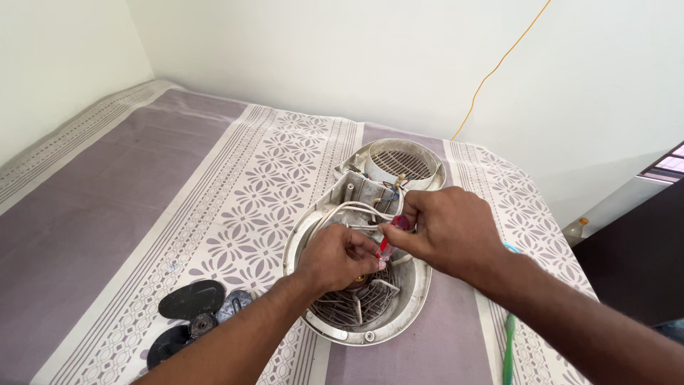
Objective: The person services a disassembled exhaust fan lying on a bed. They use a screwdriver to unscrew parts of the fan housing, place screws in a small container, work on the motor area by hand, detach and reattach the fan blades, and finally align the front grille over the housing.
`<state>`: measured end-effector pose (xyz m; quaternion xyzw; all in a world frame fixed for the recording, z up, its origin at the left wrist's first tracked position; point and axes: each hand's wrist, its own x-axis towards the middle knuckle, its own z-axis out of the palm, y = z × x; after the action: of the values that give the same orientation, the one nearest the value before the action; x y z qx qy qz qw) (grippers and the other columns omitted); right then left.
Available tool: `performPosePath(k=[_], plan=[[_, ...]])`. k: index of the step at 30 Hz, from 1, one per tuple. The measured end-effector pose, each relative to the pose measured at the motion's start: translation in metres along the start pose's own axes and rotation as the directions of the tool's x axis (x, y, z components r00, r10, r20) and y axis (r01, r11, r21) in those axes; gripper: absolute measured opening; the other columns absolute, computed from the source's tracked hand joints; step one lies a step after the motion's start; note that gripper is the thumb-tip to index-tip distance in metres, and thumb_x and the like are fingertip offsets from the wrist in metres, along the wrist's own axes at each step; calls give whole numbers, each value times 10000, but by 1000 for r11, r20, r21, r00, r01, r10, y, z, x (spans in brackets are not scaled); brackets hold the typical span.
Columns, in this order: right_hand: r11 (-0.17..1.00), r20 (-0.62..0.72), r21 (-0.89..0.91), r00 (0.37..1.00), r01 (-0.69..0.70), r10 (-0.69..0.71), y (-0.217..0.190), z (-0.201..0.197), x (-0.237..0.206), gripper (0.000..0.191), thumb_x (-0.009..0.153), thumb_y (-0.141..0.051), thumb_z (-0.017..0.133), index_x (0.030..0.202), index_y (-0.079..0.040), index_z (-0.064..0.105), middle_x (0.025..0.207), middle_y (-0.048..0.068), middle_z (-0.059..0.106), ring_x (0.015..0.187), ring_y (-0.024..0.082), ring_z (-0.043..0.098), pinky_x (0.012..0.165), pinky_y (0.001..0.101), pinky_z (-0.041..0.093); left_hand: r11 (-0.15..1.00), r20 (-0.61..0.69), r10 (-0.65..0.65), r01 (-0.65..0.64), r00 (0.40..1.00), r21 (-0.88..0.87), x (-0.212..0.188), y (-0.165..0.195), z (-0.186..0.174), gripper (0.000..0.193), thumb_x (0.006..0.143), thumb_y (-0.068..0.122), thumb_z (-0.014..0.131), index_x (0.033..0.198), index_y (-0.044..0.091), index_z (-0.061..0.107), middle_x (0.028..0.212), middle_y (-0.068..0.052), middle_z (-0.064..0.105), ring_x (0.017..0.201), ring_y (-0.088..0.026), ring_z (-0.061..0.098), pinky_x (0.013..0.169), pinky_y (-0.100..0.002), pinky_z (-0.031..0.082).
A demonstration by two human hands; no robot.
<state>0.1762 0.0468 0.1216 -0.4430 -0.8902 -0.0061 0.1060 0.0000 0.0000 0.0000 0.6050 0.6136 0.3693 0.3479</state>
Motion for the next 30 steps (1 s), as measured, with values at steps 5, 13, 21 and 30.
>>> performPosePath(k=[5, 13, 21, 30], plan=[[987, -8, 39, 988, -153, 153, -9, 8, -4, 494, 768, -591, 704, 653, -110, 705, 528, 86, 658, 552, 273, 687, 557, 453, 530, 992, 14, -70, 71, 997, -103, -5, 7, 0, 265, 742, 257, 878, 932, 79, 824, 745, -21, 781, 623, -93, 710, 624, -281, 584], [965, 48, 68, 967, -254, 251, -10, 12, -9, 466, 811, -587, 673, 784, -124, 710, 627, 73, 720, 605, 252, 721, 590, 432, 550, 990, 14, -96, 97, 995, -103, -8, 10, 0, 257, 783, 252, 853, 976, 87, 815, 754, -5, 777, 637, -96, 705, 637, -271, 569], [958, 161, 256, 972, 128, -173, 2, -18, -2, 398, 783, -360, 771, 1149, -202, 779, 832, 40, 799, 627, 204, 745, 621, 382, 553, 998, -11, -68, 68, 998, -3, -7, -3, 5, 269, 794, 287, 845, 1002, 118, 813, 823, -32, 808, 719, -115, 738, 714, -290, 575], [989, 113, 144, 993, 29, -45, -9, -13, -9, 364, 791, -403, 769, 1107, -223, 782, 835, 2, 806, 642, 203, 753, 639, 398, 558, 914, -118, 17, -63, 993, -400, -14, -39, 36, 187, 889, 91, 726, 1049, 80, 824, 899, -40, 816, 815, -72, 692, 780, -246, 557]])
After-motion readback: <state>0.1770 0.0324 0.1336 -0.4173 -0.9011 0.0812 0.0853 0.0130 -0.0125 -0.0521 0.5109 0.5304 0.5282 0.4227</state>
